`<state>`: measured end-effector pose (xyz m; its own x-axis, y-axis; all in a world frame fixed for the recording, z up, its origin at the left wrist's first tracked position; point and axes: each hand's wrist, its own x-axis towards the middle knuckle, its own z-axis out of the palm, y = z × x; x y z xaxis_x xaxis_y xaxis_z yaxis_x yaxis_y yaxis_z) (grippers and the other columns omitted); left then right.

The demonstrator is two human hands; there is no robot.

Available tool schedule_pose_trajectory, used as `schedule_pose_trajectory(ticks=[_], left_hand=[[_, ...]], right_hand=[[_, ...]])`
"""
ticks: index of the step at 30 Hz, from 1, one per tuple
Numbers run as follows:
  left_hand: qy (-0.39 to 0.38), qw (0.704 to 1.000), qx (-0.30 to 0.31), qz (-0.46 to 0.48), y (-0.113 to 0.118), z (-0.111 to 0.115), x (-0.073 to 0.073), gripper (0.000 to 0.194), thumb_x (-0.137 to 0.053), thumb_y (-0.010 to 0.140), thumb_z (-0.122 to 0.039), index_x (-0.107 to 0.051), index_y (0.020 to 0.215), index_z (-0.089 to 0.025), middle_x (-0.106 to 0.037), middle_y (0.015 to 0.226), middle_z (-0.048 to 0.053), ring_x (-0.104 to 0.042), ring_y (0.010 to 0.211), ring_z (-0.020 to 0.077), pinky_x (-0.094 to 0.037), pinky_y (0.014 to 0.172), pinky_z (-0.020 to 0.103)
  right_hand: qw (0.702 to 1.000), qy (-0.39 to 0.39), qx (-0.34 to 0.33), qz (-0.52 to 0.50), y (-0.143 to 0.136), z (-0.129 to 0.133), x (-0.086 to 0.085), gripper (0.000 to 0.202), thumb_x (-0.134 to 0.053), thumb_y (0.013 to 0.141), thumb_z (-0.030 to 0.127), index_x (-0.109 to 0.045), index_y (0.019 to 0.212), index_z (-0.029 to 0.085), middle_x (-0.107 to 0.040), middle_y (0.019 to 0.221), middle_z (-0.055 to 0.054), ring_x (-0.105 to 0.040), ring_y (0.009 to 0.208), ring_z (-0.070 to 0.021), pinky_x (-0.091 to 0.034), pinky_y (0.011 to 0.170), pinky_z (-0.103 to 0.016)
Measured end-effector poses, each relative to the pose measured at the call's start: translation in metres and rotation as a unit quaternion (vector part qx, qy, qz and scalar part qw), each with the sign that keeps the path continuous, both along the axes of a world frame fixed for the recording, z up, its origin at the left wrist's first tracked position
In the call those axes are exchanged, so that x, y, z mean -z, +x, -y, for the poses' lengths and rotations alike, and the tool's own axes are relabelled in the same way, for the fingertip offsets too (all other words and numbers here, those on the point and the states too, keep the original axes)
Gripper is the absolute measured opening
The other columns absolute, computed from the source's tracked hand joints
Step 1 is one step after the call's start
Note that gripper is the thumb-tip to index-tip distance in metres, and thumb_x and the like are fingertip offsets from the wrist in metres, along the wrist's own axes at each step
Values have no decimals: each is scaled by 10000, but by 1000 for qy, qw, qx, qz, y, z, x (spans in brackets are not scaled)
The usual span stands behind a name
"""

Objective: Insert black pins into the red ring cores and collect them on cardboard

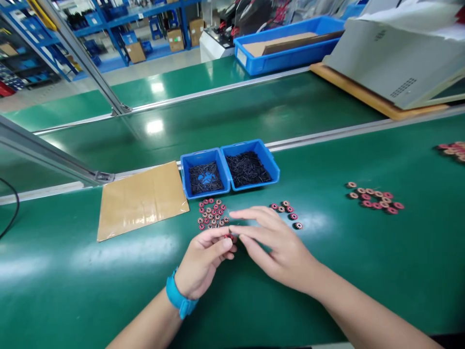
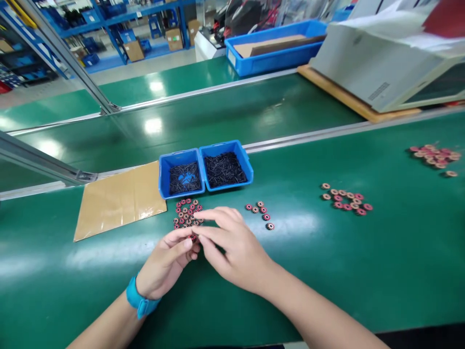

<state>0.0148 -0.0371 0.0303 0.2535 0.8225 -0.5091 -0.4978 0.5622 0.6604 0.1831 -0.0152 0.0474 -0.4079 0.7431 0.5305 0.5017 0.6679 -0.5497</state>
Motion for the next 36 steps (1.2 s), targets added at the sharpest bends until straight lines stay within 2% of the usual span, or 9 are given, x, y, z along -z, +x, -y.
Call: schedule_pose_trajectory(ticks=[4, 9, 13, 16, 22, 27, 30, 33, 36], left_hand=[[-5, 1000, -1, -15, 0, 0, -1, 245, -801, 585, -223, -720, 813, -183, -700, 761, 27, -614, 668, 112, -447, 638, 245], [15, 999, -4, -42, 2, 0, -3, 266, -818, 547, -255, -720, 781, -177, -687, 727, 19, -591, 657, 119, -453, 645, 271], [37, 997, 9, -67, 2, 0, -3, 242, -815, 547, -262, -721, 754, -180, -683, 728, 12, -560, 626, 104, -449, 640, 273], [51, 995, 26, -84, 1, 1, -3, 237, -807, 563, -257, -725, 771, -177, -672, 709, 14, -547, 615, 100, -436, 629, 268], [57, 994, 43, -84, 0, 1, -2, 267, -801, 569, -303, -719, 793, -183, -624, 644, -2, -548, 610, 113, -426, 639, 285], [54, 994, 46, -83, -1, 2, 0, 283, -799, 573, -311, -721, 816, -189, -623, 650, 1, -548, 612, 116, -423, 647, 292], [47, 995, 42, -77, 0, 1, -1, 269, -799, 574, -302, -725, 807, -190, -637, 666, 4, -542, 613, 110, -420, 648, 287], [24, 998, 31, -51, 1, 1, 0, 240, -801, 575, -280, -727, 782, -184, -660, 715, 13, -546, 638, 104, -419, 642, 266], [-3, 1000, 28, -10, 1, 1, 2, 238, -798, 586, -259, -729, 802, -188, -668, 734, 11, -554, 661, 92, -416, 634, 232]], right_hand=[[998, -32, 13, -51, 6, -3, -3, 224, -490, 843, 129, -648, 970, 224, -664, 1014, -84, -620, 934, -185, -511, 779, -356], [999, 14, 18, -27, 3, -3, 0, 161, -583, 810, 158, -651, 934, 234, -669, 1011, -78, -620, 918, -202, -498, 777, -391], [1000, 16, 0, -6, 0, -2, 3, 135, -568, 828, 157, -651, 914, 220, -663, 1038, -81, -600, 934, -204, -485, 783, -403], [1000, -16, 5, -17, -1, -1, 3, 134, -546, 835, 143, -653, 875, 212, -667, 1005, -76, -605, 927, -198, -497, 776, -381], [988, -130, 23, -79, -4, 0, 4, 133, -531, 838, 180, -654, 804, 219, -679, 946, -61, -643, 881, -179, -529, 765, -335], [983, -157, 31, -92, -6, 0, 5, 129, -534, 839, 191, -653, 800, 221, -682, 943, -57, -651, 871, -174, -535, 767, -329], [990, -119, 33, -73, -6, 0, 8, 120, -532, 842, 173, -639, 808, 217, -678, 928, -58, -645, 862, -167, -533, 747, -321], [999, -21, 42, -26, -6, 1, 11, 111, -542, 830, 138, -629, 824, 206, -675, 941, -71, -624, 876, -185, -511, 754, -359], [995, 81, 41, 33, -7, 3, 10, 127, -564, 801, 103, -632, 848, 200, -682, 954, -80, -608, 858, -202, -481, 776, -409]])
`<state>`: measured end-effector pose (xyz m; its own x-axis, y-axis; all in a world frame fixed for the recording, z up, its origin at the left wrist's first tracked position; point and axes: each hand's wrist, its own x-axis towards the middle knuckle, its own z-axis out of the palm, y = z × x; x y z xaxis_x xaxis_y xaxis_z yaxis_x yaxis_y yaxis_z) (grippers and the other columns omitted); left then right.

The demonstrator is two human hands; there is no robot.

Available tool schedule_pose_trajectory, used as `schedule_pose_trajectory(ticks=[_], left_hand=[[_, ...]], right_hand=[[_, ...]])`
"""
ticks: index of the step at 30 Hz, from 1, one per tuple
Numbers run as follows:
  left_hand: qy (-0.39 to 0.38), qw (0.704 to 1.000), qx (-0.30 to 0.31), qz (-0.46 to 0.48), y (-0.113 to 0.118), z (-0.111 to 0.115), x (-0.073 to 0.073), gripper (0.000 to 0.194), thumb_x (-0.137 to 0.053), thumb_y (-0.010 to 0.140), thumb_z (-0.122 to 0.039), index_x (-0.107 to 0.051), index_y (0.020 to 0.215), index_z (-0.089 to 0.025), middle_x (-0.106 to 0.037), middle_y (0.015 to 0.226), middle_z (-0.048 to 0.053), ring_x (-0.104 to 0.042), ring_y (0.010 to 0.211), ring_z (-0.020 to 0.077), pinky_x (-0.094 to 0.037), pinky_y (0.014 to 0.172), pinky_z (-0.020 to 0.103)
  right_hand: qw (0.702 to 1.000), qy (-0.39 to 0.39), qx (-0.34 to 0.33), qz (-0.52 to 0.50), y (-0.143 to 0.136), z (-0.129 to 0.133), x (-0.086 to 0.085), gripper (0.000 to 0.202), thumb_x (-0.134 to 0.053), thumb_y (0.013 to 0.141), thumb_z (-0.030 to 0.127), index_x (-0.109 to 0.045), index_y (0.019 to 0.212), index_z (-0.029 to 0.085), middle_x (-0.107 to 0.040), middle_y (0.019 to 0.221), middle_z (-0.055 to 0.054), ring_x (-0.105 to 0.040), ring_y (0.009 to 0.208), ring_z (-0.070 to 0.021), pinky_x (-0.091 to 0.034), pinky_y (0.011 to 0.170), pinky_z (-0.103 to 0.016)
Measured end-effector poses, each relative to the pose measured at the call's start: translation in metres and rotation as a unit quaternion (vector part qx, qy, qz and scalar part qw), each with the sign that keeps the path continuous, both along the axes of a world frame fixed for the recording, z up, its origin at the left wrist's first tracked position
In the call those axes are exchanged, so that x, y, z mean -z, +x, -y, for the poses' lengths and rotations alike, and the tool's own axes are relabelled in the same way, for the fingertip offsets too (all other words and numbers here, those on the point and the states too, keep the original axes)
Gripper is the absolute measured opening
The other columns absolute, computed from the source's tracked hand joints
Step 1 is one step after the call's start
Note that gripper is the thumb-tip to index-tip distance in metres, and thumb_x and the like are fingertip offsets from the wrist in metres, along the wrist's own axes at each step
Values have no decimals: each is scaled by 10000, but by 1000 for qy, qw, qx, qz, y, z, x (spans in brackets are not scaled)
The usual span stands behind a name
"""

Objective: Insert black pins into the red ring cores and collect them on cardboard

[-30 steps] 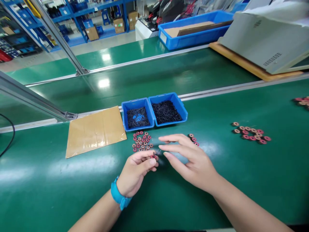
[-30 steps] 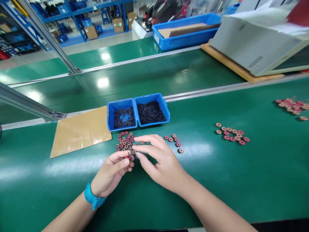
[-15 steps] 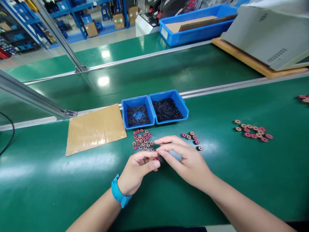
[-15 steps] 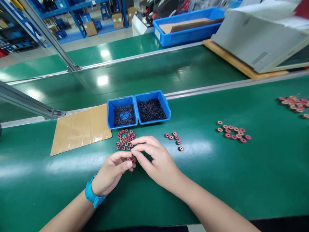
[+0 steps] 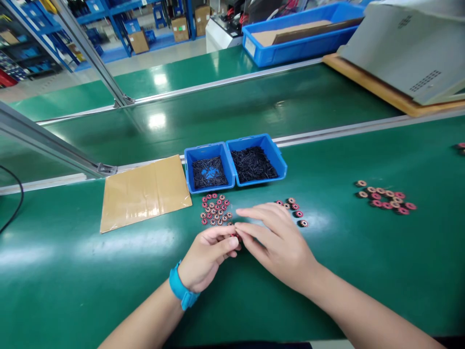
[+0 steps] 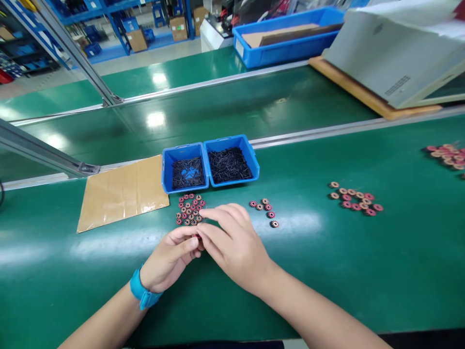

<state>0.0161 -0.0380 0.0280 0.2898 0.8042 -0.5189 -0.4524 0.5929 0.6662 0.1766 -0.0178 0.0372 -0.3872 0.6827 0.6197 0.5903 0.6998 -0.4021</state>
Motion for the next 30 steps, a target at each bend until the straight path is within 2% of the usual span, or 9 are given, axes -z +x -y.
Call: schedule_pose_trajectory(ticks=[2, 5, 8, 12, 19, 25, 30], left_hand=[[-6, 1000, 1, 20, -1, 0, 1, 245, -791, 603, -252, -731, 832, -191, -668, 742, 9, -548, 661, 80, -411, 634, 216], [-1, 1000, 4, 30, -2, 1, 1, 276, -775, 630, -257, -729, 895, -195, -670, 765, 16, -540, 670, 80, -410, 643, 216], [1, 1000, -1, 22, -3, 0, 0, 294, -777, 625, -265, -728, 909, -203, -674, 766, 19, -545, 669, 87, -408, 644, 228], [3, 1000, -8, 8, -2, -1, -2, 272, -807, 574, -262, -738, 831, -208, -677, 739, 13, -562, 663, 94, -408, 636, 241], [25, 999, -9, -21, -2, -1, -4, 258, -812, 557, -279, -738, 793, -205, -673, 724, 4, -543, 631, 87, -411, 624, 245], [70, 996, 34, -45, -2, 0, -2, 223, -792, 595, -270, -743, 804, -211, -646, 685, -4, -521, 625, 83, -401, 641, 246], [79, 995, 38, -45, -3, 1, 0, 208, -783, 613, -288, -745, 811, -241, -635, 683, -14, -523, 629, 77, -400, 637, 236]], right_hand=[[999, 38, -1, 35, -1, 2, -3, 146, -563, 796, 97, -635, 867, 201, -690, 956, -78, -603, 857, -207, -469, 795, -425], [996, 52, -5, 70, -1, 3, -7, 170, -548, 803, 105, -637, 918, 192, -698, 980, -78, -602, 883, -212, -453, 837, -441], [998, 18, -19, 56, 1, 2, -9, 195, -533, 809, 107, -629, 964, 175, -691, 1005, -90, -604, 911, -214, -446, 867, -455], [998, -54, -23, -21, 6, -2, -8, 193, -512, 834, 119, -620, 959, 219, -675, 1007, -73, -611, 926, -192, -480, 830, -420], [997, -48, -41, -32, 6, -4, -5, 151, -588, 817, 163, -614, 951, 227, -661, 1040, -71, -615, 940, -194, -445, 901, -459], [992, -107, -35, -62, 4, -4, -4, 114, -531, 851, 155, -622, 859, 223, -673, 989, -51, -605, 946, -185, -469, 863, -389], [982, -162, -37, -93, 3, -2, -3, 96, -534, 850, 146, -606, 864, 209, -666, 984, -45, -601, 948, -159, -483, 840, -333]])
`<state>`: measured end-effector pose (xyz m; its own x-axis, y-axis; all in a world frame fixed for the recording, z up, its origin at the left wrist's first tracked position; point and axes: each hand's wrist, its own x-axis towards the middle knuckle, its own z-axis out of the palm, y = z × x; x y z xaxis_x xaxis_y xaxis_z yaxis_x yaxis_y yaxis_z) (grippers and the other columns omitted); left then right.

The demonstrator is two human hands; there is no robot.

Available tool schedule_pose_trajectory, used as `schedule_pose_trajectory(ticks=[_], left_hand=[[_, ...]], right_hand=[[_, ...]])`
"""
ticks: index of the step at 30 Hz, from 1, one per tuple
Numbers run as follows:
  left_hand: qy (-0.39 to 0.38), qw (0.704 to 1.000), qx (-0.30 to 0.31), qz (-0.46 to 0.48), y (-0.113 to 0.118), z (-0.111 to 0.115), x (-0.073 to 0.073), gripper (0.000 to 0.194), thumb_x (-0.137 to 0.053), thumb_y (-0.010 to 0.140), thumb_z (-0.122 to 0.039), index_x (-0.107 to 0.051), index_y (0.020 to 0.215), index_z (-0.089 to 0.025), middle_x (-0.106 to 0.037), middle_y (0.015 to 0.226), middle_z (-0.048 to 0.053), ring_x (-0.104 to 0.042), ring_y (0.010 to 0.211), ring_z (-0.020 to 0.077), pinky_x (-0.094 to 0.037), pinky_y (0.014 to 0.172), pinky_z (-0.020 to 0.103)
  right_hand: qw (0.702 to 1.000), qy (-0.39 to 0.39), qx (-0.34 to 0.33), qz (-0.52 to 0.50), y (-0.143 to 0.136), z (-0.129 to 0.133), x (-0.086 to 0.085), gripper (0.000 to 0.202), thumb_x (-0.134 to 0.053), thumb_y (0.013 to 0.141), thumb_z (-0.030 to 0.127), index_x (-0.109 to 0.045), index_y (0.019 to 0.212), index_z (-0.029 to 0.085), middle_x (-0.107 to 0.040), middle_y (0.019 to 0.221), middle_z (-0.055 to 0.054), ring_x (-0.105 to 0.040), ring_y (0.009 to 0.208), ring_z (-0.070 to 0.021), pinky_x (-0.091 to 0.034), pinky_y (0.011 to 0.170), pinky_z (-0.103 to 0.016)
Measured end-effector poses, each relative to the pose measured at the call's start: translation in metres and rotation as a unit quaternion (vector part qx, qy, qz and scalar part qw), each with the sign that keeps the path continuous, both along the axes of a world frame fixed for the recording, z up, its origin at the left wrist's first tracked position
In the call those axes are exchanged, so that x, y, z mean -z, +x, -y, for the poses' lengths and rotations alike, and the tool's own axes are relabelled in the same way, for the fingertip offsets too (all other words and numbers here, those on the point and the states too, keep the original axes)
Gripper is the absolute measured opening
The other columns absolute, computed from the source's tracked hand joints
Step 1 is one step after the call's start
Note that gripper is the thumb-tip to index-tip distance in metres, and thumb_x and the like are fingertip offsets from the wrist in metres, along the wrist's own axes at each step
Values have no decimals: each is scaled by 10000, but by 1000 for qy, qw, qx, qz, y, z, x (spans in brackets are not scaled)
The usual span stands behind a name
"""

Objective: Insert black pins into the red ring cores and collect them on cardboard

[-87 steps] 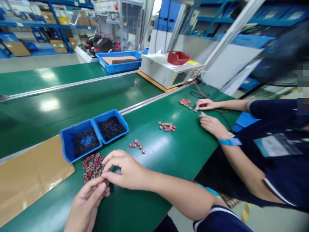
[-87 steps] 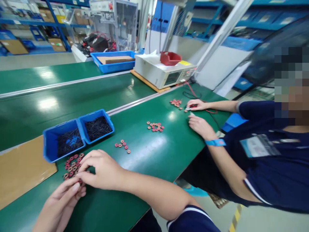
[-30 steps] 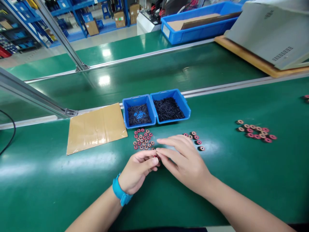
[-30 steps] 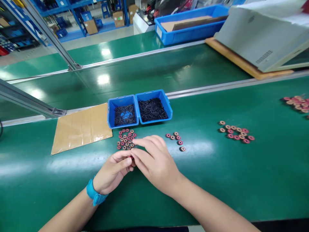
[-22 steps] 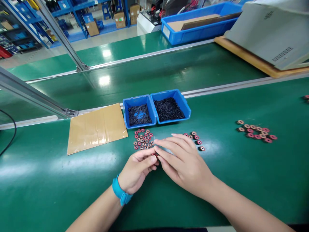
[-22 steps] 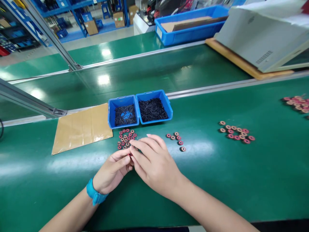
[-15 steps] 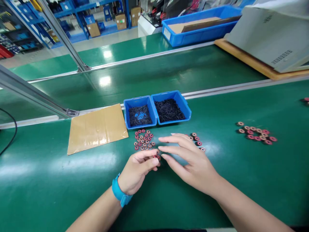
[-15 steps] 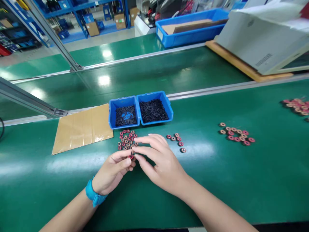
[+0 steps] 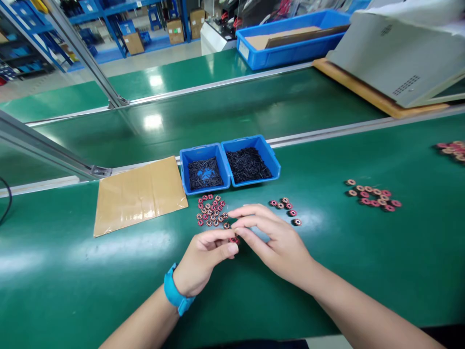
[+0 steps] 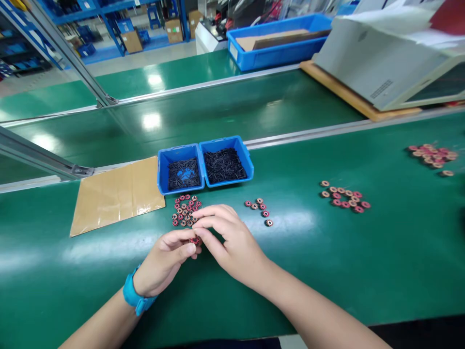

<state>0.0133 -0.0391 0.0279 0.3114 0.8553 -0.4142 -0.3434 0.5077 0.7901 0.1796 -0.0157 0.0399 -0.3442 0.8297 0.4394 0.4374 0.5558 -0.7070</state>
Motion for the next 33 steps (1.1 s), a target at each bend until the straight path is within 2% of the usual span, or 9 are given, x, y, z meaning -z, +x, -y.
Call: schedule_pose_trajectory(ticks=[5, 8, 12, 16, 20, 24, 27, 33], left_hand=[[-7, 1000, 6, 2, 1, 0, -2, 216, -779, 620, -298, -745, 825, -239, -635, 677, -12, -518, 627, 75, -403, 636, 228], [-22, 1000, 9, 17, 2, -1, -3, 208, -771, 635, -290, -744, 829, -221, -639, 700, -6, -521, 648, 73, -406, 633, 212], [-63, 995, 11, 72, 1, -1, -2, 206, -750, 668, -266, -735, 859, -188, -639, 740, -1, -527, 664, 60, -408, 633, 187], [-101, 989, -2, 109, -1, -2, -1, 245, -749, 671, -251, -723, 905, -183, -634, 726, -5, -535, 668, 55, -407, 633, 177], [-82, 993, -15, 80, -2, -4, -2, 259, -764, 648, -269, -726, 895, -202, -653, 751, 1, -540, 667, 64, -411, 637, 198], [-4, 999, -41, -2, -2, -4, -6, 275, -781, 615, -236, -720, 882, -215, -633, 688, -21, -533, 637, 78, -431, 668, 242], [24, 998, -42, -31, -2, -4, -8, 298, -764, 632, -192, -689, 920, -207, -641, 716, -19, -564, 678, 96, -456, 718, 272], [53, 995, -32, -78, -1, -3, -7, 334, -738, 651, -176, -650, 973, -188, -671, 759, 3, -612, 748, 133, -494, 769, 317]], right_hand=[[1000, 3, 11, -2, -1, 0, 3, 91, -537, 849, 144, -602, 873, 202, -666, 980, -49, -604, 934, -151, -495, 819, -320], [997, 67, 24, 28, -2, 0, 5, 84, -547, 838, 134, -597, 869, 193, -675, 950, -51, -607, 907, -163, -474, 863, -383], [978, 183, 33, 95, -5, 0, 2, 106, -559, 807, 99, -618, 848, 175, -692, 915, -67, -608, 867, -187, -432, 911, -471], [968, 213, 3, 132, -4, -2, -4, 122, -558, 785, 94, -646, 851, 146, -700, 919, -94, -617, 886, -214, -408, 945, -508], [979, 171, -28, 110, 2, -4, -6, 179, -526, 810, 115, -649, 930, 162, -683, 1019, -100, -604, 982, -223, -356, 1000, -542], [996, 74, -15, 46, 7, -3, -6, 215, -481, 854, 123, -637, 985, 191, -665, 1075, -86, -604, 1030, -178, -400, 1009, -443], [999, 38, -5, 27, 7, -2, -7, 169, -525, 844, 161, -642, 960, 203, -659, 1083, -80, -586, 1070, -183, -440, 978, -396], [999, -15, -20, 33, 5, -3, -5, 74, -566, 826, 204, -635, 852, 214, -629, 1122, -81, -580, 1067, -200, -481, 917, -403]])
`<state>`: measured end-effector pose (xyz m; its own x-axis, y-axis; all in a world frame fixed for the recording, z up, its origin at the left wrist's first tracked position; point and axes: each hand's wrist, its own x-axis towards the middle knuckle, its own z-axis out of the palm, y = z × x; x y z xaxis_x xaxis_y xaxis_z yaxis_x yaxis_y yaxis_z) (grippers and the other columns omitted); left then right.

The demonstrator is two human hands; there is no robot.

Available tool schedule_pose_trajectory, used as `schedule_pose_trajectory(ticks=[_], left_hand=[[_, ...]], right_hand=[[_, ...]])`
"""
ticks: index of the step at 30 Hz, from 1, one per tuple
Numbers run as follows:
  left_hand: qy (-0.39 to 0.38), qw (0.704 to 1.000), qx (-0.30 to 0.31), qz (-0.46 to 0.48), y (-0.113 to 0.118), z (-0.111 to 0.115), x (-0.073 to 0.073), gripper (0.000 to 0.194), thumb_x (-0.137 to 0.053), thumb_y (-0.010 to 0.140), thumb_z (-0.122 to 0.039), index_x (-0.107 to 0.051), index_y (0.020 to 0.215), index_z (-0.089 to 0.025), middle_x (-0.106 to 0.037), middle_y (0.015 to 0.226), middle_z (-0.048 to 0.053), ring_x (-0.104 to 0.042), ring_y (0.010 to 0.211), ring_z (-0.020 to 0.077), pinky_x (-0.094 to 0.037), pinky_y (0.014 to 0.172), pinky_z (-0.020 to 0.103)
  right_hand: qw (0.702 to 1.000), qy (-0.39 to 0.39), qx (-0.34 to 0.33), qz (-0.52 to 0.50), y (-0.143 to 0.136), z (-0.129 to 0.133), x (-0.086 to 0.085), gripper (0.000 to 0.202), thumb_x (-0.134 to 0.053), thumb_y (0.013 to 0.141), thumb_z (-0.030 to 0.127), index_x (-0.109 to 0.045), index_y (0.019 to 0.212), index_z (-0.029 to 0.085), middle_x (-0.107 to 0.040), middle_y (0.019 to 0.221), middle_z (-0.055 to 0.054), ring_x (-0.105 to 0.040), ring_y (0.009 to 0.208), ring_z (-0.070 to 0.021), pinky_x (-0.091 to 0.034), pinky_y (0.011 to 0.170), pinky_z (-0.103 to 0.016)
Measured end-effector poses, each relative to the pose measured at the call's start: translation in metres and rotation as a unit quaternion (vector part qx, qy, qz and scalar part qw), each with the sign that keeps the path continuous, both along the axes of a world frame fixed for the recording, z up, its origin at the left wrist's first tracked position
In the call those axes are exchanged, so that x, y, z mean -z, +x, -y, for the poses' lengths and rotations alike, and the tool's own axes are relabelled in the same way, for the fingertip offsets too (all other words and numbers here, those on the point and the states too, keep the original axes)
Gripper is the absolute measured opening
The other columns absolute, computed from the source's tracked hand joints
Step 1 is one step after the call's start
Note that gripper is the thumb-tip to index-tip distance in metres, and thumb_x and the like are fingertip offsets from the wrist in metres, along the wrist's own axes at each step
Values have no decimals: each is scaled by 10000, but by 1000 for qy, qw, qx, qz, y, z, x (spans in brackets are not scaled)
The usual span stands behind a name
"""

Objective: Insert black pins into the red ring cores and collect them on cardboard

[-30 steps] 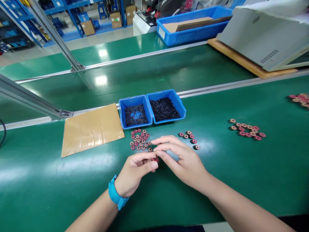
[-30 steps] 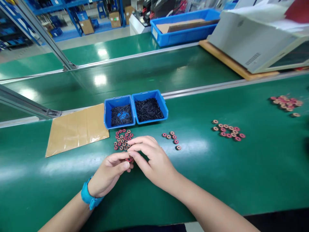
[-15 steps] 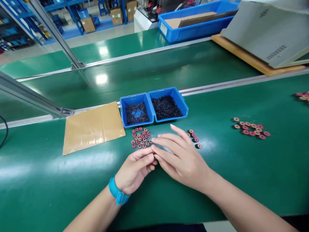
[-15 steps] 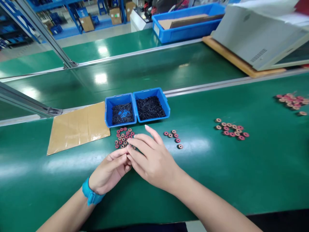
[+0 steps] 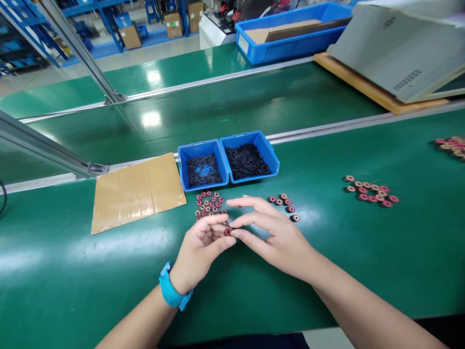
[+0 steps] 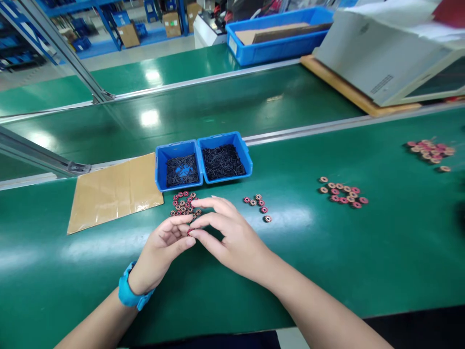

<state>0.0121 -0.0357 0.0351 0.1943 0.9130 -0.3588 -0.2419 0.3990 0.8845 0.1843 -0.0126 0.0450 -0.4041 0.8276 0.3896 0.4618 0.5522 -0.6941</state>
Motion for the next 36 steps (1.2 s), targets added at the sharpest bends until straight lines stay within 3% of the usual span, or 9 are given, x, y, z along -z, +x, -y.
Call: schedule_pose_trajectory(ticks=[9, 14, 16, 18, 22, 26, 30, 33, 36], left_hand=[[18, 995, -8, -100, 0, 2, 0, 223, -740, 624, -227, -717, 842, -188, -708, 786, 21, -639, 704, 148, -533, 733, 314], [-6, 981, 44, -189, -15, 22, 13, 248, -670, 710, -295, -700, 926, -178, -720, 835, 59, -662, 731, 179, -539, 738, 338], [64, 949, 62, -302, -19, 28, 21, 201, -642, 738, -287, -704, 905, -195, -705, 888, 70, -652, 750, 189, -531, 722, 342], [162, 887, 61, -427, -22, 31, 28, 157, -633, 747, -274, -706, 874, -216, -677, 893, 68, -634, 770, 201, -515, 727, 353], [266, 765, 6, -587, -26, 22, 35, 166, -641, 747, -310, -634, 872, -201, -595, 838, 62, -604, 763, 216, -495, 665, 336], [315, 689, -46, -651, -27, 11, 33, 196, -650, 740, -345, -534, 803, -200, -536, 780, 49, -567, 714, 218, -466, 629, 335], [396, 683, -11, -613, -2, 2, 21, 201, -653, 741, -358, -546, 817, -206, -567, 839, 71, -566, 806, 234, -465, 730, 367], [419, 694, 102, -576, 36, -14, 15, 192, -561, 819, -316, -598, 950, -181, -620, 938, 105, -571, 889, 247, -452, 814, 397], [367, 711, 204, -563, 74, -42, 16, 372, -485, 856, -234, -529, 1197, -92, -610, 1038, 167, -562, 968, 283, -447, 842, 415]], right_hand=[[1000, 21, -19, 10, 3, -2, 2, 89, -512, 863, 192, -589, 826, 219, -624, 1129, -66, -557, 1091, -196, -419, 964, -457], [981, 80, 110, 137, 32, -62, 0, 216, -529, 859, 242, -596, 1058, 192, -661, 1058, -101, -593, 1000, -239, -433, 872, -438], [946, 91, 132, 282, 39, -92, 2, 198, -566, 829, 216, -644, 1004, 167, -679, 999, -112, -585, 958, -269, -384, 863, -462], [910, 65, 93, 400, 38, -117, 6, 166, -589, 807, 204, -683, 938, 161, -693, 941, -114, -567, 954, -276, -339, 865, -452], [905, 36, 56, 420, 29, -139, 12, 114, -639, 765, 233, -718, 780, 152, -706, 825, -109, -592, 844, -245, -320, 826, -406], [917, 22, 49, 395, 29, -138, 11, 120, -608, 774, 193, -719, 743, 159, -709, 797, -87, -599, 830, -224, -304, 839, -385], [934, 16, 50, 354, 34, -138, 9, 155, -582, 794, 190, -722, 729, 172, -711, 825, -77, -599, 865, -221, -289, 891, -386], [949, 12, 44, 312, 36, -141, 7, 167, -569, 811, 196, -732, 775, 192, -721, 855, -53, -615, 860, -201, -336, 865, -348], [963, 11, 43, 266, 37, -142, 5, 192, -547, 830, 202, -739, 836, 195, -727, 905, -46, -630, 863, -186, -396, 805, -305]])
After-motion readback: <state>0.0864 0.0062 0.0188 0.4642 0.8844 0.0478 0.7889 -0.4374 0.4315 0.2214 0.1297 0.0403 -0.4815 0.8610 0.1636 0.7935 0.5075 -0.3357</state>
